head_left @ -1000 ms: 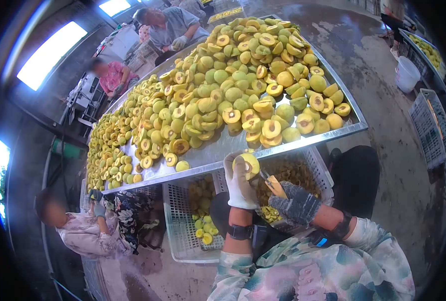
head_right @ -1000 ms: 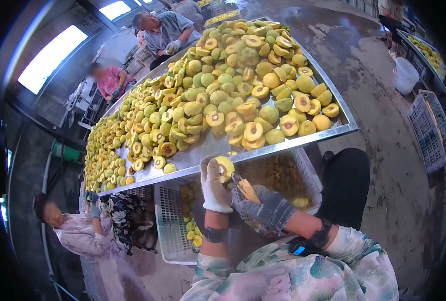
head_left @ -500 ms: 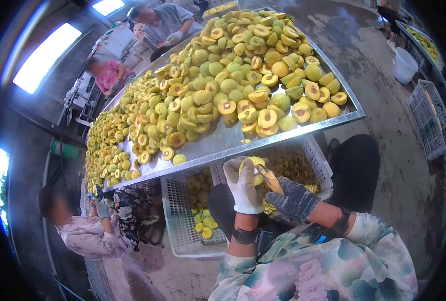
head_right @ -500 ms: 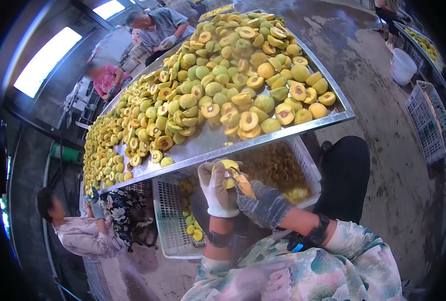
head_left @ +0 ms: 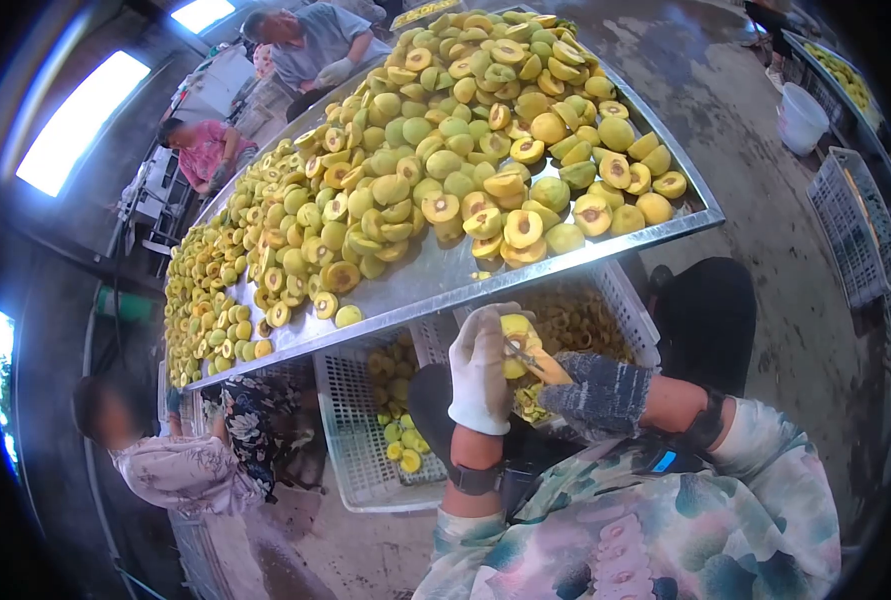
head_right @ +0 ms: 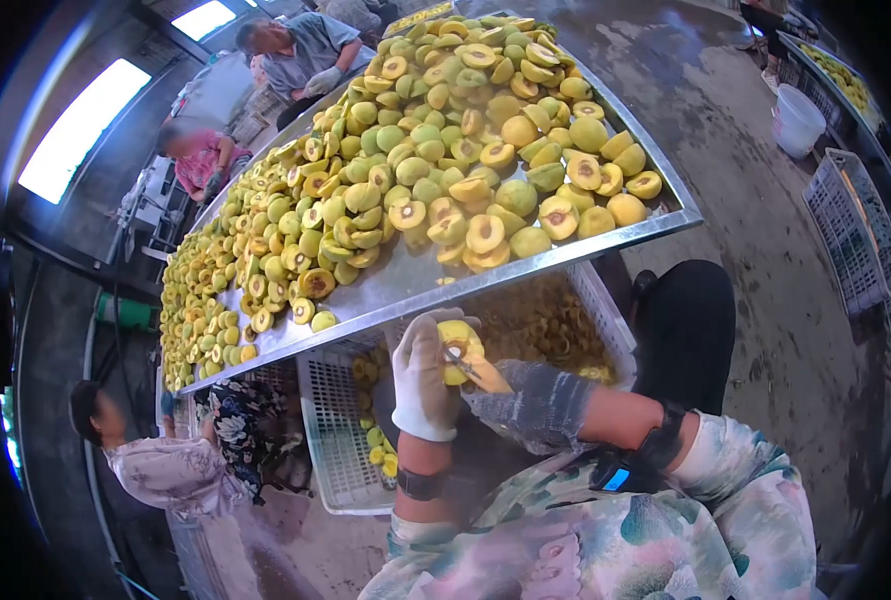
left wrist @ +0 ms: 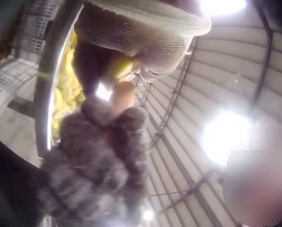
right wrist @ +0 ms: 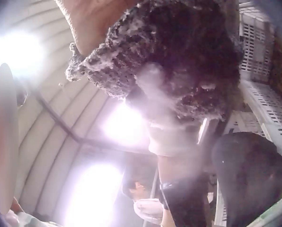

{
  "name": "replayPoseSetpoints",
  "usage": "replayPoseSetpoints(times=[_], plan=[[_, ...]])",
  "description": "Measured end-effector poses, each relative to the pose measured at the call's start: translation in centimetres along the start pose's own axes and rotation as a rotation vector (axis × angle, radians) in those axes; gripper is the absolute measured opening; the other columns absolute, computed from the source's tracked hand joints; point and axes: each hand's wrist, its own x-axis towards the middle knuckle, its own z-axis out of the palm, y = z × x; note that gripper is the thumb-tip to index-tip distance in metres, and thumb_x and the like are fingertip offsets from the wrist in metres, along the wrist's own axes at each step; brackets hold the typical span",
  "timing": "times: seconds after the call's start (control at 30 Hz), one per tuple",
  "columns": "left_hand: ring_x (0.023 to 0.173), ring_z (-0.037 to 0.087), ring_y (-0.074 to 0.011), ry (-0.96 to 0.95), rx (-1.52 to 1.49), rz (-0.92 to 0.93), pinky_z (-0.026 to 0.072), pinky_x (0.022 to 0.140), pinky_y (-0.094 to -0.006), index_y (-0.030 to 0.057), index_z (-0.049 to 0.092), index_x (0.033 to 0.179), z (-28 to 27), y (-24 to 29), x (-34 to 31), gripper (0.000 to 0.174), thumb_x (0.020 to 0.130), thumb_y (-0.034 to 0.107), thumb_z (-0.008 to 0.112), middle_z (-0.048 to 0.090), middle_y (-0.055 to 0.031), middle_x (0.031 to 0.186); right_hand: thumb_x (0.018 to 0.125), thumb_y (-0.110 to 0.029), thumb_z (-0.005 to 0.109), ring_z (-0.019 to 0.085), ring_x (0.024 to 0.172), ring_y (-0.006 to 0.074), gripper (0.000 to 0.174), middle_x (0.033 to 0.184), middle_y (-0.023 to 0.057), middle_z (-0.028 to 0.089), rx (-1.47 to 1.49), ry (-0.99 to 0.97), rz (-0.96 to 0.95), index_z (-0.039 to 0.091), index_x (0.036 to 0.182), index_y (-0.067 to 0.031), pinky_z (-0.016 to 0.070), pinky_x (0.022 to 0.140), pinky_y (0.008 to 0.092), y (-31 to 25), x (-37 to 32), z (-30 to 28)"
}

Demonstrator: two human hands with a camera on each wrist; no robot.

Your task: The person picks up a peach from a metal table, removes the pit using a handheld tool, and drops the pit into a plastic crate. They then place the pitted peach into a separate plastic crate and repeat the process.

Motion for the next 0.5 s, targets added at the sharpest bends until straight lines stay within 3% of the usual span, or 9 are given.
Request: replayPoseSetpoints(times=[0.03,0.07,0.13,0.27,0.33,0.37,0.4,0.47,0.5], plan=[[0.071,0.059,-0.0164,0.044,0.05,0.014,0.0494,0.065,-0.0258,-0.0046,0.058,0.097,0.3,-0.2,0.0,0.037,0.092,0.03,0.049,0.064,-0.0154,0.085,0.088,-0.024,0.056,0.053,0.056,0.0132,0.023,0.068,0.0035,0.058,0.24,-0.044,0.153,0.057,0.102,-0.0062,0.041,0.05,0.0262,0.5,-0.1,0.0],[0.07,0.059,-0.0162,0.09,0.051,0.002,0.049,0.063,-0.0253,-0.0049,0.058,0.096,0.5,-0.4,0.0,0.034,0.091,0.028,0.049,0.064,-0.0158,0.084,0.088,-0.024,0.056,0.053,0.056,0.0132,0.023,0.068,0.0035,0.058,0.237,-0.054,0.154,0.057,0.102,-0.0062,0.041,0.05,0.0262,1.0,-0.3,-0.1],[0.069,0.059,-0.0163,0.109,-0.002,0.018,0.0487,0.062,-0.0254,-0.0055,0.058,0.096,1.2,-0.3,-0.2,0.036,0.091,0.03,0.05,0.064,-0.0161,0.083,0.088,-0.024,0.058,0.05,0.054,0.0102,0.021,0.067,0.0007,0.057,1.003,-0.243,0.295,0.058,0.102,-0.0086,0.0386,0.049,0.0214,1.9,-0.7,-0.2],[0.069,0.059,-0.0163,0.153,-0.111,0.019,0.0484,0.062,-0.0251,-0.0057,0.058,0.096,1.5,-1.2,-0.2,0.039,0.091,0.032,0.049,0.064,-0.0162,0.082,0.088,-0.024,0.058,0.049,0.055,0.0084,0.021,0.067,-0.0006,0.058,1.102,-0.258,0.251,0.058,0.103,-0.0092,0.038,0.048,0.0202,3.4,-0.1,0.9],[0.07,0.059,-0.0162,0.114,-0.059,0.005,0.0484,0.063,-0.025,-0.005,0.057,0.096,1.4,-1.2,-0.2,0.042,0.092,0.036,0.048,0.064,-0.0162,0.082,0.088,-0.023,0.058,0.05,0.055,0.0077,0.02,0.069,0.0004,0.058,0.666,-0.041,0.165,0.058,0.102,-0.0085,0.0385,0.047,0.0213,3.4,0.4,1.7],[0.068,0.059,-0.0163,0.063,0.033,0.055,0.049,0.058,-0.0249,-0.0046,0.057,0.096,1.0,-1.4,0.1,0.046,0.092,0.04,0.046,0.064,-0.0161,0.082,0.088,-0.023,0.058,0.051,0.055,0.0076,0.02,0.072,0.0022,0.059,0.318,-0.002,0.007,0.058,0.1,-0.0078,0.0388,0.046,0.0225,3.5,0.8,1.6],[0.068,0.059,-0.0163,0.061,0.035,0.053,0.049,0.058,-0.0249,-0.0046,0.057,0.096,0.9,-1.5,0.1,0.046,0.092,0.04,0.046,0.064,-0.0161,0.082,0.088,-0.023,0.058,0.051,0.055,0.0076,0.02,0.072,0.0022,0.059,0.32,-0.001,0.007,0.058,0.1,-0.0078,0.0388,0.046,0.0225,3.3,0.8,1.3],[0.062,0.058,-0.0166,0.062,0.033,0.094,0.0482,0.051,-0.0248,-0.0037,0.056,0.095,1.0,-1.8,0.3,0.049,0.093,0.043,0.043,0.064,-0.0166,0.083,0.088,-0.024,0.058,0.051,0.054,0.0088,0.019,0.073,0.003,0.058,0.689,-0.137,0.244,0.058,0.098,-0.0079,0.0393,0.045,0.0228,2.8,0.4,0.6],[0.062,0.058,-0.0166,0.067,0.031,0.097,0.0482,0.051,-0.0248,-0.0037,0.056,0.095,1.0,-2.0,0.1,0.049,0.093,0.043,0.043,0.064,-0.0166,0.083,0.088,-0.024,0.058,0.051,0.054,0.0088,0.019,0.073,0.003,0.058,0.684,-0.141,0.245,0.058,0.098,-0.0079,0.0393,0.045,0.0228,3.5,0.4,0.8]])
